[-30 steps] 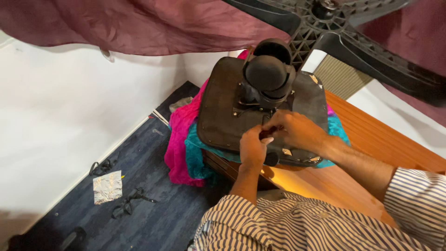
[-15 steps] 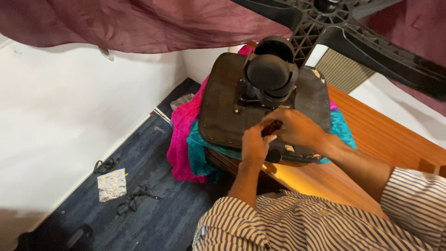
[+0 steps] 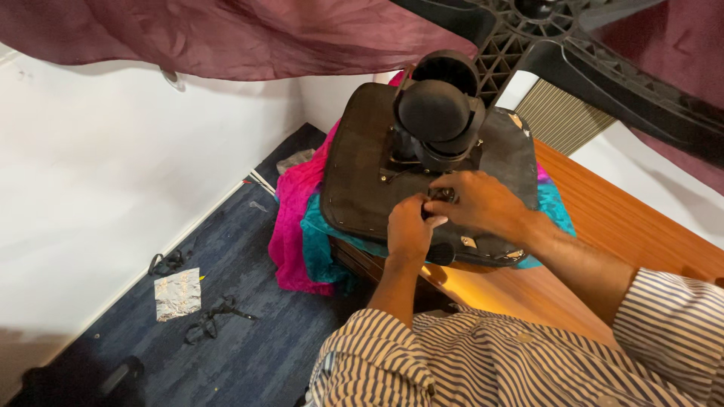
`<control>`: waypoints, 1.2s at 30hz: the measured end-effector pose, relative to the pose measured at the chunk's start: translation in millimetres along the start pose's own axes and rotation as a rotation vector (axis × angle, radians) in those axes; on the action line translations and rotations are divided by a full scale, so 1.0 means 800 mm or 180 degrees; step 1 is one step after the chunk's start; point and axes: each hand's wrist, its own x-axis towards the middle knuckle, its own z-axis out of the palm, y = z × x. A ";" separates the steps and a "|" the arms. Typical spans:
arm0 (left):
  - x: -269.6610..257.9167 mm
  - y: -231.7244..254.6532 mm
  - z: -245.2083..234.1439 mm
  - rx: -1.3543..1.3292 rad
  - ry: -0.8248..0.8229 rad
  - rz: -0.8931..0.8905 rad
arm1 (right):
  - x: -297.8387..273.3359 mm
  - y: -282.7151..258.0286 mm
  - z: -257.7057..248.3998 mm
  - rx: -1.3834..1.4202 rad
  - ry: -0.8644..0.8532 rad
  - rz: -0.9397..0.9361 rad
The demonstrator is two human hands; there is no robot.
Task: The person uses a screwdriver to tighten screws on the underside of an overturned office chair. They work on multiple screw locations around the chair base while it rests on a wooden table.
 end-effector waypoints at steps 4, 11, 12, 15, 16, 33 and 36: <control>0.003 -0.004 0.006 -0.0027 0.0349 0.0396 | 0.003 0.002 -0.001 0.0273 -0.0042 -0.0450; 0.002 -0.015 0.008 -0.0121 0.0332 0.0251 | 0.005 0.001 0.007 0.0366 0.0100 -0.0353; 0.001 -0.013 0.007 -0.0104 0.0245 0.0085 | 0.006 -0.001 0.007 0.0240 0.0109 -0.0097; 0.000 -0.008 0.002 -0.0370 0.0365 0.0470 | 0.008 -0.002 0.001 0.0141 0.0077 -0.0643; 0.000 -0.006 0.001 -0.0384 0.0279 0.0408 | 0.007 -0.003 -0.001 0.0300 0.0007 -0.0674; 0.000 -0.003 0.007 -0.0293 0.0218 0.0191 | 0.005 0.006 -0.010 0.0087 0.0030 -0.0057; 0.000 -0.003 0.007 -0.0290 0.0376 0.0287 | 0.007 0.006 -0.012 0.0100 -0.0017 -0.0361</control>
